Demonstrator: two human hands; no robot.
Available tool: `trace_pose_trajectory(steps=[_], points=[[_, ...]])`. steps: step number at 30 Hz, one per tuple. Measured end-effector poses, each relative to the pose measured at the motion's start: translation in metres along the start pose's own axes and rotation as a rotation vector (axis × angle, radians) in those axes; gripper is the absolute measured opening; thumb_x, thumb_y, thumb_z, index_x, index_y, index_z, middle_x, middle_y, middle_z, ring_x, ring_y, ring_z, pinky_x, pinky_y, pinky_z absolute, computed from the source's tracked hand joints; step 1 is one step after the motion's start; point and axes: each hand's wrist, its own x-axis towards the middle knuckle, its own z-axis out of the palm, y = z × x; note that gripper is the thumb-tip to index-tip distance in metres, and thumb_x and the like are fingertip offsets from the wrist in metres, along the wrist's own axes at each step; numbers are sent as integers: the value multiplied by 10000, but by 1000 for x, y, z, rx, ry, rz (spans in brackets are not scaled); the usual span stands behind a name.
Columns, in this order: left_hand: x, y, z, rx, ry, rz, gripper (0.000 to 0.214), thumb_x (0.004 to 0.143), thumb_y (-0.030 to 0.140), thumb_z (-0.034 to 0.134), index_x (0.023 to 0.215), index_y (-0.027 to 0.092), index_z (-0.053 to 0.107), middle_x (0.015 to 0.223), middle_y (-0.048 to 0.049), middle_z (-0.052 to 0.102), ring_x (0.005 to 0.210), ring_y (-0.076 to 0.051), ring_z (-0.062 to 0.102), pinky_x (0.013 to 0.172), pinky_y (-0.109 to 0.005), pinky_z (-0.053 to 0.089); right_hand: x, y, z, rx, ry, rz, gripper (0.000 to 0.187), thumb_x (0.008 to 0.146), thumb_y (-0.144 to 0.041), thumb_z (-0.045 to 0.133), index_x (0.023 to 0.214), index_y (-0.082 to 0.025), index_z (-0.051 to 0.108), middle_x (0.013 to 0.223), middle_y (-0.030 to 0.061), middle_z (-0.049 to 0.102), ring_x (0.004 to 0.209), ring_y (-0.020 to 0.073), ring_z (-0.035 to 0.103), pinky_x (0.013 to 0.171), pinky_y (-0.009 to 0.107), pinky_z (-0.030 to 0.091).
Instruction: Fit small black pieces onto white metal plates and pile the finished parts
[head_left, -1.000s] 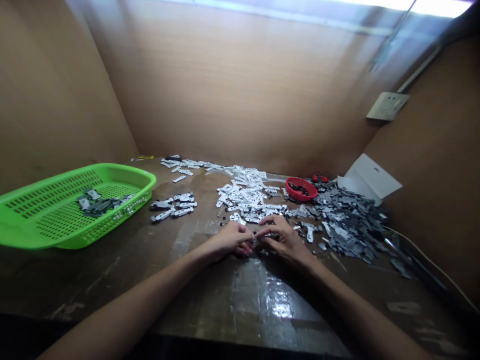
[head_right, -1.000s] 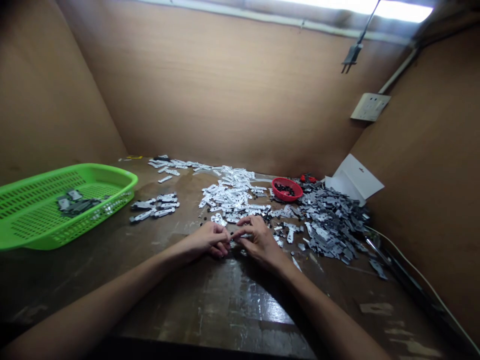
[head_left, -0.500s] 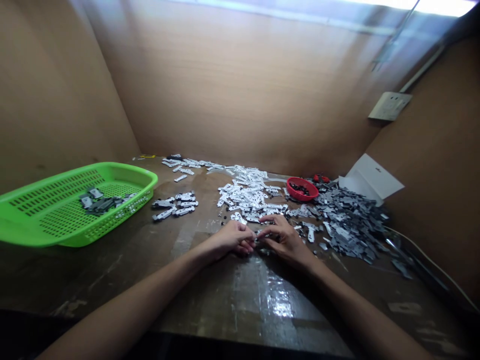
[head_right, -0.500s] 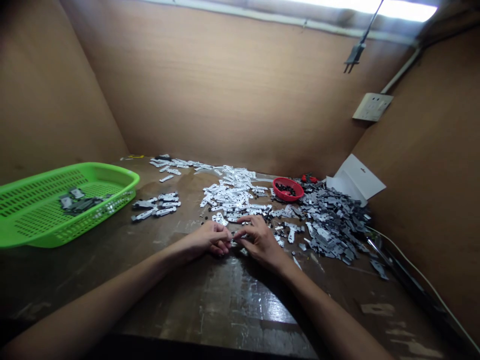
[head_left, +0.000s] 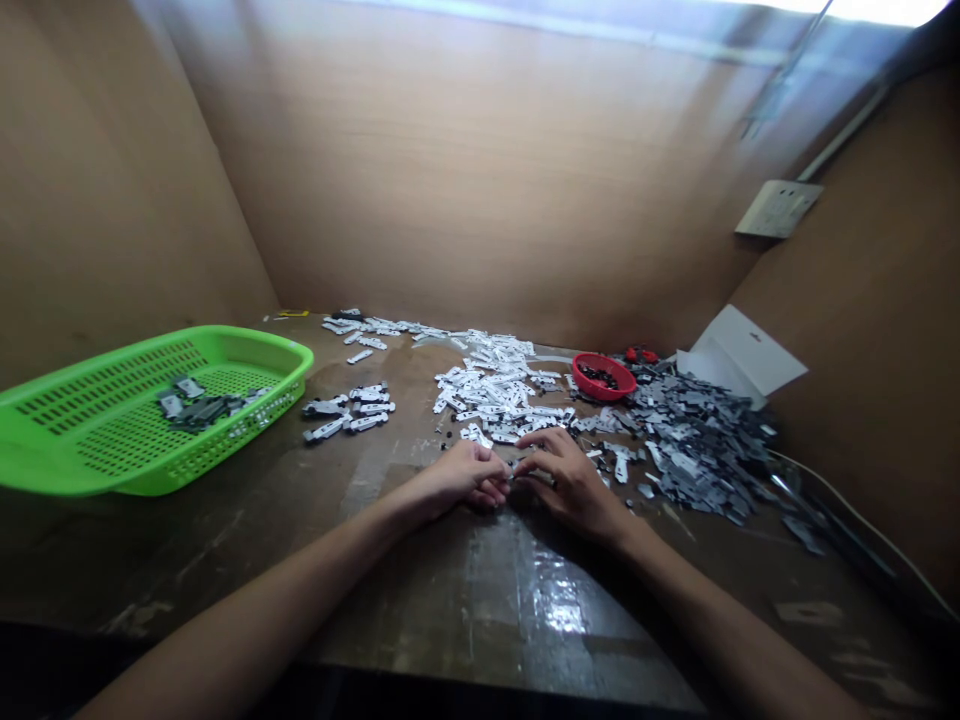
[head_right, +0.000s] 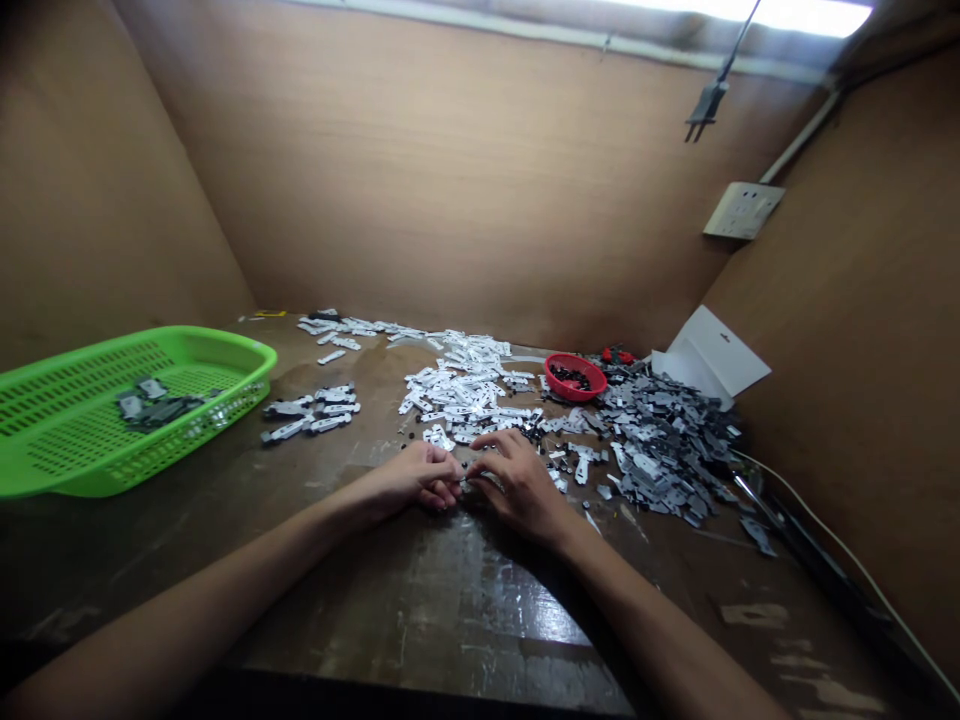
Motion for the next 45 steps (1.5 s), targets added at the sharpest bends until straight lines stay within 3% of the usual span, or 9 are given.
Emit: trace_pose_trajectory(steps=[12,26,29,34,39,45], points=[[-1,1,1,-9,6,-3,267,657,344,630,757,96,621,716,-99,660,565,-114,605,550,-225,472,2,-3,-2,-86,-11,-72,118,789,-155,546,849,-217,627,1064,72,557,1004,233,454,844,417,412],[2,0,1,-46,32,-15,231,632,313,641,699,97,598,681,-73,648,574,-108,607,551,-208,470,1,-2,-1,35,23,-6,141,787,-197,570,880,-249,661,1056,54,566,1003,217,463,831,391,426],[2,0,1,-39,46,-25,236,636,317,638,716,101,590,677,-69,647,573,-115,610,536,-211,467,2,12,-8,62,98,74,157,813,-223,541,917,-239,657,1041,53,576,1002,195,488,860,366,415],[3,0,0,-26,31,-25,228,649,315,631,721,103,591,676,-62,645,557,-110,606,528,-210,466,4,64,-20,-33,263,295,227,840,-214,467,982,-207,643,970,64,622,922,193,546,851,368,405],[3,0,0,-20,34,-17,226,632,314,641,692,104,580,658,-64,642,546,-118,607,514,-215,466,23,103,-17,-198,54,326,229,801,-209,498,946,-195,674,1002,72,623,945,194,543,869,349,389],[5,-4,-2,-11,43,-11,247,611,327,645,698,105,584,652,-65,647,531,-121,608,503,-217,465,45,106,-15,-236,-52,309,114,722,-230,597,754,-198,702,824,42,658,814,185,572,785,296,410]])
